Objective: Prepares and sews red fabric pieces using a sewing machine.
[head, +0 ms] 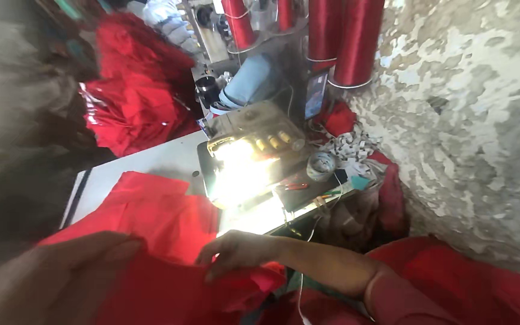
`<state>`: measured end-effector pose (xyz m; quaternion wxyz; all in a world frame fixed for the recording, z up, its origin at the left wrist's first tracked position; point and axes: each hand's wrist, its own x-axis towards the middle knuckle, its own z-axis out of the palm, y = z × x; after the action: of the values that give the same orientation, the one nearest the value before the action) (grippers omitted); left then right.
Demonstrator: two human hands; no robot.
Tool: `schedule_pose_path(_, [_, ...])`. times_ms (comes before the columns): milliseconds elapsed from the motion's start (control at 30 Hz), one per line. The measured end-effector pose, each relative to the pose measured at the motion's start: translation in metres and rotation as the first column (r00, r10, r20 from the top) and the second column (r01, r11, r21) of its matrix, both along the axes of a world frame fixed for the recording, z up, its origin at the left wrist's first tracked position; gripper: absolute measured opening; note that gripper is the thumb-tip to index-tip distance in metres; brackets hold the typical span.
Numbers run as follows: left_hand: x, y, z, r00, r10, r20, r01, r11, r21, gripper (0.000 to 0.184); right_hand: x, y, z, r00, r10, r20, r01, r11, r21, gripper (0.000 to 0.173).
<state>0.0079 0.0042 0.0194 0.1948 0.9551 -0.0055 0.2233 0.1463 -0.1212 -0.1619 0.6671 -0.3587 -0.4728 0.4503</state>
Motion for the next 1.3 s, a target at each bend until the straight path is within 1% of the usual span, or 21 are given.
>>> schedule_pose_path(67, [0.000,-0.007,0.009,0.995,0.085,-0.049,-0.088,0.994,-0.062,0.022,0.001,-0.002,0.001,0.998,-0.047,0.048,0.046,0.999,0.026,0.006])
schedule_pose_path(167, [-0.012,0.051,-0.031,0.997,-0.063,0.047,0.066,0.996,-0.064,0.019,0.001,-0.005,0.001,0.993,-0.092,0.076,0.086,0.994,0.072,0.003])
schedule_pose_path(233, [-0.014,0.063,-0.041,0.995,-0.061,0.083,0.068,0.994,-0.082,0.020,0.001,-0.007,0.003,0.995,-0.082,0.063,0.078,0.995,0.055,0.003])
schedule_pose_path(333, [-0.013,0.049,-0.033,0.998,-0.007,0.068,0.014,0.994,-0.107,0.022,0.003,-0.009,0.007,0.999,-0.029,0.039,0.027,0.999,0.035,0.007])
schedule_pose_path(400, [-0.012,0.044,-0.027,0.999,-0.029,0.045,0.033,0.994,-0.103,0.021,0.005,-0.011,0.010,0.998,0.032,0.063,-0.035,0.998,0.047,0.009])
schedule_pose_path(467, [-0.009,0.042,-0.024,0.996,-0.083,0.020,0.084,0.995,-0.061,0.019,0.006,-0.011,0.015,0.987,0.049,0.150,-0.057,0.997,0.044,0.006])
schedule_pose_path(533, [-0.007,0.033,-0.019,0.994,-0.105,-0.012,0.105,0.994,-0.003,0.021,0.004,-0.012,0.019,0.958,0.027,0.287,-0.044,0.998,0.053,0.009])
schedule_pose_path(600, [-0.007,0.014,-0.008,0.996,-0.063,-0.066,0.066,0.997,0.041,0.024,0.000,-0.016,0.025,0.927,0.018,0.373,-0.046,0.997,0.065,0.014])
schedule_pose_path(633, [-0.010,0.016,-0.009,0.995,-0.053,-0.079,0.056,0.998,0.037,0.023,-0.001,-0.019,0.025,0.928,0.025,0.373,-0.046,0.998,0.049,0.014])
schedule_pose_path(667, [-0.014,0.038,-0.024,0.994,-0.104,-0.022,0.105,0.994,0.032,0.019,0.000,-0.020,0.024,0.936,0.029,0.350,-0.040,0.999,0.022,0.013])
schedule_pose_path(700, [-0.018,0.082,-0.053,0.965,-0.245,0.091,0.239,0.969,0.070,0.016,0.003,-0.021,0.021,0.946,0.020,0.324,-0.016,1.000,-0.015,0.011])
schedule_pose_path(733, [-0.015,0.134,-0.082,0.874,-0.453,0.175,0.418,0.886,0.200,0.024,0.007,-0.022,0.018,0.954,0.000,0.301,0.018,0.998,-0.055,0.009])
schedule_pose_path(767, [-0.025,0.142,-0.089,0.929,-0.341,0.143,0.320,0.935,0.152,0.024,0.009,-0.023,0.016,0.959,-0.028,0.283,0.054,0.995,-0.084,0.009])
schedule_pose_path(800, [-0.035,0.113,-0.081,1.000,0.010,0.012,-0.010,1.000,-0.009,0.020,0.011,-0.025,0.017,0.959,-0.056,0.277,0.085,0.992,-0.095,0.010])
schedule_pose_path(833, [-0.037,0.108,-0.083,0.987,0.148,-0.057,-0.152,0.986,-0.066,0.020,0.011,-0.028,0.019,0.957,-0.071,0.280,0.102,0.990,-0.094,0.010])
schedule_pose_path(900, [-0.046,0.149,-0.122,0.996,0.031,0.083,-0.026,0.998,-0.063,0.024,0.010,-0.033,0.021,0.958,-0.106,0.265,0.128,0.990,-0.066,0.010])
schedule_pose_path(933, [-0.049,0.159,-0.132,0.992,0.013,0.122,-0.003,0.997,-0.082,0.024,0.011,-0.034,0.020,0.960,-0.130,0.248,0.145,0.988,-0.045,0.009])
schedule_pose_path(1000, [-0.043,0.141,-0.118,0.991,0.006,0.134,0.010,0.992,-0.124,0.021,0.013,-0.036,0.022,0.969,-0.143,0.200,0.153,0.988,-0.035,0.008])
schedule_pose_path(1100, [-0.030,0.100,-0.086,0.984,0.037,0.173,-0.029,0.998,-0.048,0.019,0.013,-0.043,0.029,0.985,-0.100,0.140,0.107,0.993,-0.042,0.010])
schedule_pose_path(1200, [-0.041,0.104,-0.090,0.967,0.153,0.204,-0.161,0.987,0.021,0.024,0.016,-0.045,0.029,0.986,-0.106,0.129,0.117,0.989,-0.088,0.007])
schedule_pose_path(1300, [-0.042,0.096,-0.090,0.946,0.198,0.255,-0.192,0.980,-0.048,0.024,0.019,-0.048,0.029,0.969,-0.202,0.142,0.206,0.978,-0.020,0.005])
